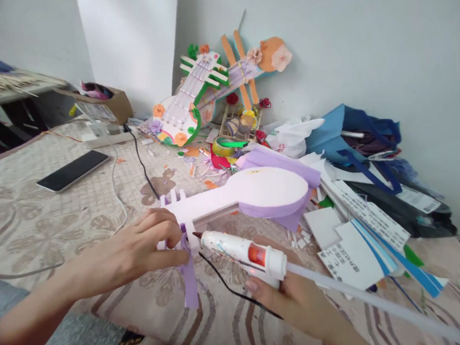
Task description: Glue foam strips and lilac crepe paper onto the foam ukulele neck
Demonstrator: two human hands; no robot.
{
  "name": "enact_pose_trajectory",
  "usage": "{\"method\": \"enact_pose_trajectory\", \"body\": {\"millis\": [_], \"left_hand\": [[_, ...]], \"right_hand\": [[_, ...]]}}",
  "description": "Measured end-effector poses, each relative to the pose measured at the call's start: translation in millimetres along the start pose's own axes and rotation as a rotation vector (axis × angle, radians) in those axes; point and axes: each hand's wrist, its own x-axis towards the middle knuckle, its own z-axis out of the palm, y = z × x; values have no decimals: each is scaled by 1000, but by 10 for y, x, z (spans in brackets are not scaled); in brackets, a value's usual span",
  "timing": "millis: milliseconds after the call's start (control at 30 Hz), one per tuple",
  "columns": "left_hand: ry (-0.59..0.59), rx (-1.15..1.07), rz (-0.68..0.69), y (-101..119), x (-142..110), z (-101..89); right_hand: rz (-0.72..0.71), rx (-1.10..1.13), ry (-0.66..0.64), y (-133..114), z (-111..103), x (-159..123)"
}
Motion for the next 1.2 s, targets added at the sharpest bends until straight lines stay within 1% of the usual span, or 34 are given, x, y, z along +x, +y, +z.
{"method": "enact_pose_trajectory", "body": {"millis": [33,67,133,167,233,300,400,533,733,900,1200], "left_hand": [[1,10,15,13,14,13],[3,16,30,24,28,26],[5,25,56,36,53,46],[5,28,67,39,61,53],[6,36,75,39,69,59],[4,40,76,36,66,58],[-9,45,82,31,51,51],[-28,60,87,21,41,50],[-18,69,90,12,46,63],[-26,64,93,12,56,49],[-7,69,107,-13,33,57]], "right_hand": [[-23,-27,-47,-72,-49,42],[-31,-44,-124,-147,-94,88],[-58,-27,-250,-288,-166,177],[-59,-7,-295,-346,-194,216],[-38,22,-335,-426,-236,281],[-28,17,-354,-472,-271,337],[-76,25,-412,-525,-325,421],[-61,-24,-425,-625,-406,528],[-91,-76,-519,-768,-510,653],[-105,-139,-532,-859,-533,752],[-128,-239,-574,-970,-526,883]]}}
